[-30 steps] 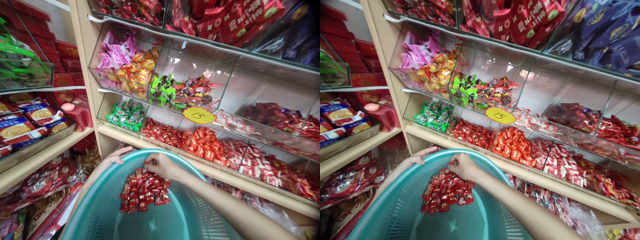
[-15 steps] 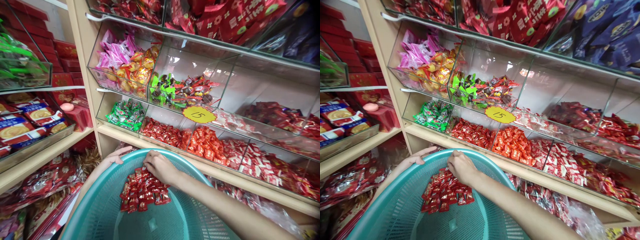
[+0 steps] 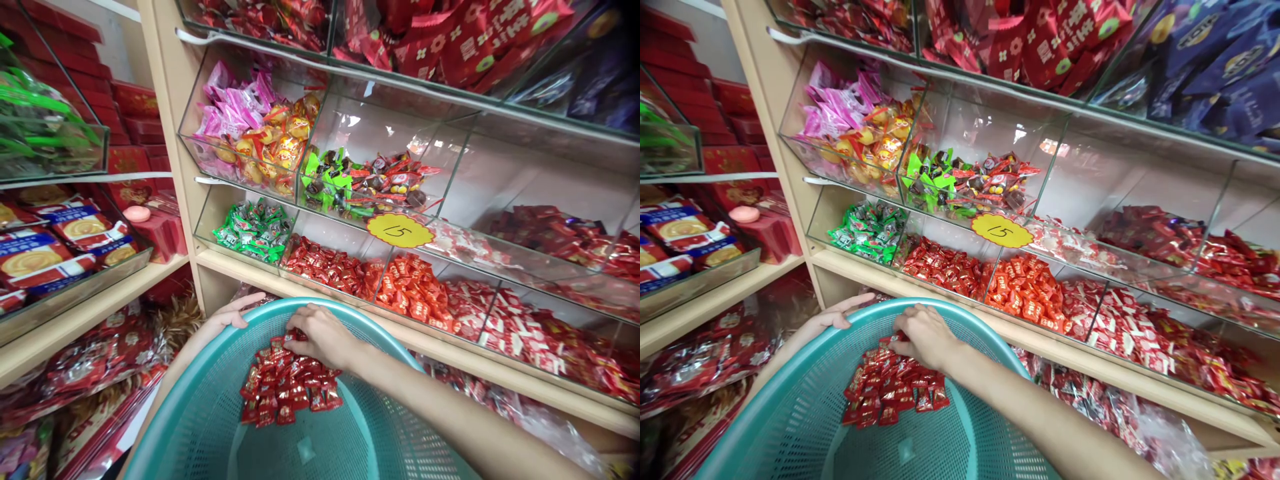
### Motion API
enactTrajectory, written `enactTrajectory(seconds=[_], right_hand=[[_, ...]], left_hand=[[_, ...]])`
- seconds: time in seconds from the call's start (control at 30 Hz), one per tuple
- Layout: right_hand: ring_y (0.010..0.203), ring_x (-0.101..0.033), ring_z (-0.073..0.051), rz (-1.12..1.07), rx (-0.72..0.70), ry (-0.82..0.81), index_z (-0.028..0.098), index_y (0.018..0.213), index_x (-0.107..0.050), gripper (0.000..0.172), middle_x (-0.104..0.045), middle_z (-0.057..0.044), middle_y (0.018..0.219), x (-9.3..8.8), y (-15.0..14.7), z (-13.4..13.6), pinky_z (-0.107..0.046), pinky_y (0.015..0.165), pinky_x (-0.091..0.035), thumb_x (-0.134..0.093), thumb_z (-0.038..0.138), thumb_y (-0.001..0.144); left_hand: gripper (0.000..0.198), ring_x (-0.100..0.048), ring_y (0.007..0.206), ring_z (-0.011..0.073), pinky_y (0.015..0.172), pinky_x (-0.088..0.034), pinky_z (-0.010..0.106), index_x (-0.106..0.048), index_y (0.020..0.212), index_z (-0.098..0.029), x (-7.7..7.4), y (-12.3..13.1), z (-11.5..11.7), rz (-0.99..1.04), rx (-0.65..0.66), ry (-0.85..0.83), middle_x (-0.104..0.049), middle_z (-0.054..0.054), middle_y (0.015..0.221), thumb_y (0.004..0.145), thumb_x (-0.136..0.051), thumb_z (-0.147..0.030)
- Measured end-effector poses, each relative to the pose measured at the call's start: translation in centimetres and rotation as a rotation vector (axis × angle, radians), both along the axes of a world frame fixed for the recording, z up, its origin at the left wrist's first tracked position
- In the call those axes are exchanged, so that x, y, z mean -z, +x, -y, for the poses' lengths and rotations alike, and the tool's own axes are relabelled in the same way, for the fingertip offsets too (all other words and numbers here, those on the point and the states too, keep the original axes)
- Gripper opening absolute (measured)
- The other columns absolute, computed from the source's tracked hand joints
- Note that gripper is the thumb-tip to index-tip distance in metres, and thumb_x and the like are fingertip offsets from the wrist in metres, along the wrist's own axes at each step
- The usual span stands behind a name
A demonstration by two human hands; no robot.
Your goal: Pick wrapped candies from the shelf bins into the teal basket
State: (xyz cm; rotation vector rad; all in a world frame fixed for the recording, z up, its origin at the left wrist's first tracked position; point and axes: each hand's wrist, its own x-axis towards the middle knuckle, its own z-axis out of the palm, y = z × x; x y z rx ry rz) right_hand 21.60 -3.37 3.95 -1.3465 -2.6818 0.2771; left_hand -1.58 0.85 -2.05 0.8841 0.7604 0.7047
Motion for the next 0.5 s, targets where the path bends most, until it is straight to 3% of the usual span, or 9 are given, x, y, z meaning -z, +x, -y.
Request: enactTrajectory(seconds=[0.2, 0.5], right_hand=[[0.090, -0.056, -0.019, -0.171, -0.104, -0.037, 0.018, 0.099, -0.064, 0.029, -0.065, -0.006, 0.094, 0.7, -0.7, -0.7, -0.030, 0.081, -0.041, -0.060, 0.040, 0.082], [0.088, -0.052, -0.019, -0.028, -0.156, 0.005, 0.019, 0.100, -0.064, 0.022, -0.063, -0.006, 0.095, 1.3, -0.8, -0.6, -0.031, 0.079, -0.038, -0.058, 0.033, 0.084]], left_hand=[[0.073, -0.057, 0.109, 0.0265, 0.087, -0.046, 0.030, -0.043, 0.135, -0.017, 0.2, -0.1, -0.4, 0.036, -0.023, 0.028, -0.057, 0.008, 0.127, 0.063, -0.051, -0.008], [0.079, -0.059, 0.106, 0.0266, 0.088, -0.047, 0.033, -0.036, 0.139, -0.014, -0.1, 0.3, -0.4, 0.085, -0.003, -0.004, -0.062, 0.009, 0.120, 0.061, -0.050, -0.007]])
